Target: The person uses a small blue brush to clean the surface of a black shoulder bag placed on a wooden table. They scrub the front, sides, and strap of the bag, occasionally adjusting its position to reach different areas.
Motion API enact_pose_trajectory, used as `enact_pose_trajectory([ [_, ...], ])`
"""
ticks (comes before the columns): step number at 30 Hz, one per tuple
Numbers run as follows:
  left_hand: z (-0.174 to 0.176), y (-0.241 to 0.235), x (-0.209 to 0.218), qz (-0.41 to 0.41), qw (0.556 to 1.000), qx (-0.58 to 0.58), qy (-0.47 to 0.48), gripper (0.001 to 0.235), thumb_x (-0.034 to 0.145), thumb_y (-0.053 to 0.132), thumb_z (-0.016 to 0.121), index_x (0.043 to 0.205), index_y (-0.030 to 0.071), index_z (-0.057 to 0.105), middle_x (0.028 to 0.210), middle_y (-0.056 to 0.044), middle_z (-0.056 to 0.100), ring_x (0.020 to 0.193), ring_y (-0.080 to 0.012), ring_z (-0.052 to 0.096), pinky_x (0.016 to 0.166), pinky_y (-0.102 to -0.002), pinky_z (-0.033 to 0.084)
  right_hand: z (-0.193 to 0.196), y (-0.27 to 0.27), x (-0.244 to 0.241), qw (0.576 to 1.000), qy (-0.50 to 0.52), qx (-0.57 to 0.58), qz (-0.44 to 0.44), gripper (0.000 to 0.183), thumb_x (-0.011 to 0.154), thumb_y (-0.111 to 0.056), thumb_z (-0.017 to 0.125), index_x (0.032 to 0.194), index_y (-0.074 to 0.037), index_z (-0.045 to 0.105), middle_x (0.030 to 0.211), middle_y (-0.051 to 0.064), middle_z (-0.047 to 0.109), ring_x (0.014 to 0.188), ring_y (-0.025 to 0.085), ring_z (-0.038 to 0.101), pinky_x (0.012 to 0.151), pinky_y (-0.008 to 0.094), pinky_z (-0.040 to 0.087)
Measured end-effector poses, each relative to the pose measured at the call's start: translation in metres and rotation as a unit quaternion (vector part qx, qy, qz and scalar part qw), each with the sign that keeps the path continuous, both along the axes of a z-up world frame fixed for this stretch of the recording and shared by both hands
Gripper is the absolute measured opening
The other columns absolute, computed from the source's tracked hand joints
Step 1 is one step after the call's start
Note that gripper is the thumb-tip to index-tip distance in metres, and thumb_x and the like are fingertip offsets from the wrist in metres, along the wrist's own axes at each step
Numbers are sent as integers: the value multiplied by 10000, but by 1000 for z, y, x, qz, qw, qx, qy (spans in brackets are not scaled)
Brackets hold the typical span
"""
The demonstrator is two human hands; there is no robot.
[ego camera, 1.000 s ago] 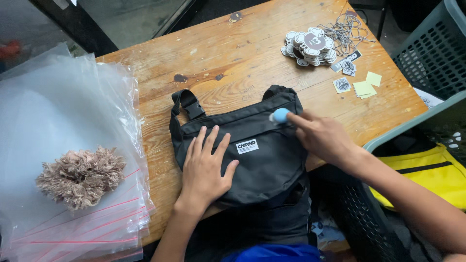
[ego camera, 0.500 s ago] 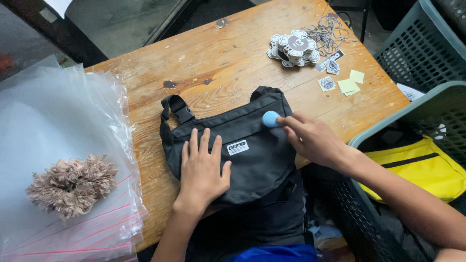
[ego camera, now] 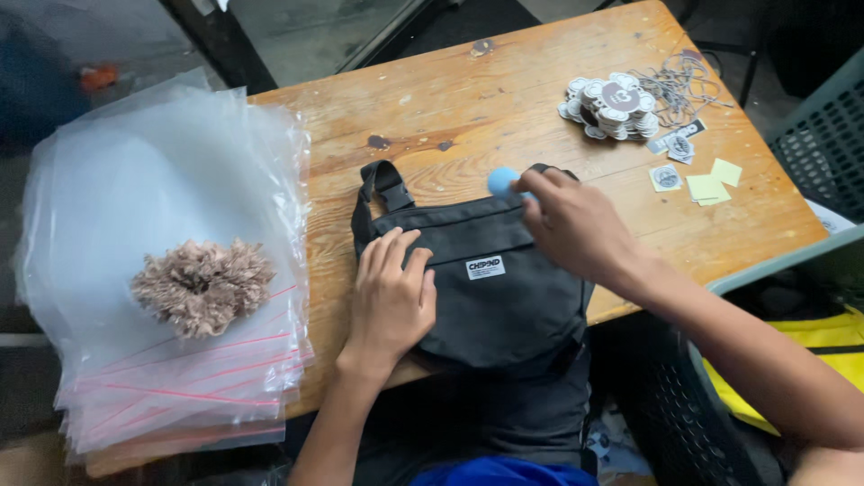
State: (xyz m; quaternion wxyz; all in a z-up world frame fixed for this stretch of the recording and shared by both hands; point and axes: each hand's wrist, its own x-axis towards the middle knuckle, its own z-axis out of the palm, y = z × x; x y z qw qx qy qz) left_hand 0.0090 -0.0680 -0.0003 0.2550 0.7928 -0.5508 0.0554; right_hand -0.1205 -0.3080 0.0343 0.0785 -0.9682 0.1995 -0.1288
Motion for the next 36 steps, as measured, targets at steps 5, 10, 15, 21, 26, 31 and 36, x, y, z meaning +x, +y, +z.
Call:
enact_pose_trajectory([
  [5, -3, 16, 7, 104, 993, -25, -46, 209, 871, 202, 658, 1031, 70, 646, 1138, -105, 595, 1204, -314, 563, 974, -451, 471, -20, 60, 54, 985, 25, 115, 124, 253, 983, -260, 446, 1215, -265, 545, 971, 152, 622, 671, 536, 644, 609, 629, 539],
  [10, -20, 14, 9, 106, 994, 9, -26, 394, 833, 256, 702, 1134, 22, 603, 1184, -176, 580, 1202, -367, 569, 961, -471, 500, -46, 86, 82, 982, 28, 86, 168, 328, 916, -161, 509, 1234, -241, 530, 911, 160, 604, 605, 547, 644, 553, 621, 554],
  [15, -1, 12, 5, 84, 993, 77, -27, 515, 892, 242, 621, 1342, 3, 552, 1154, -184, 590, 1180, -380, 572, 928, -483, 511, -38, 51, 52, 993, 50, -3, 109, 345, 858, -150, 557, 1185, -255, 582, 877, 119, 632, 571, 478, 682, 534, 579, 578],
  [21, -20, 11, 9, 96, 990, 41, -91, 515, 854, 290, 608, 1279, 2, 649, 1147, -214, 592, 1123, -390, 566, 879, -464, 493, -34, -37, -25, 994, 99, -35, -33, 259, 922, -179, 546, 1171, -233, 594, 878, 149, 654, 682, 501, 688, 600, 586, 575],
  [26, -19, 16, 13, 78, 995, 6, -56, 467, 843, 269, 645, 1228, 9, 692, 1142, -191, 606, 1102, -375, 581, 873, -449, 513, -22, -62, -73, 971, 119, -147, -149, 237, 1019, -238, 505, 1229, -249, 613, 841, 86, 621, 674, 404, 706, 610, 488, 580],
  [31, 12, 36, 1, -15, 997, -75, 24, 384, 848, 198, 680, 1189, 21, 694, 1177, -179, 615, 1212, -403, 547, 1031, -498, 438, -8, -12, -87, 995, -4, 13, -97, 294, 925, -234, 646, 1212, -173, 640, 702, 91, 610, 726, 371, 687, 684, 472, 545],
  [36, 11, 59, -14, -160, 980, -35, 117, 346, 776, 255, 744, 1087, 107, 712, 1125, -88, 618, 1232, -359, 545, 1105, -511, 384, -5, 34, -104, 988, -53, 142, 29, 263, 743, -281, 804, 857, -130, 623, 499, 90, 468, 568, 353, 616, 600, 419, 511],
])
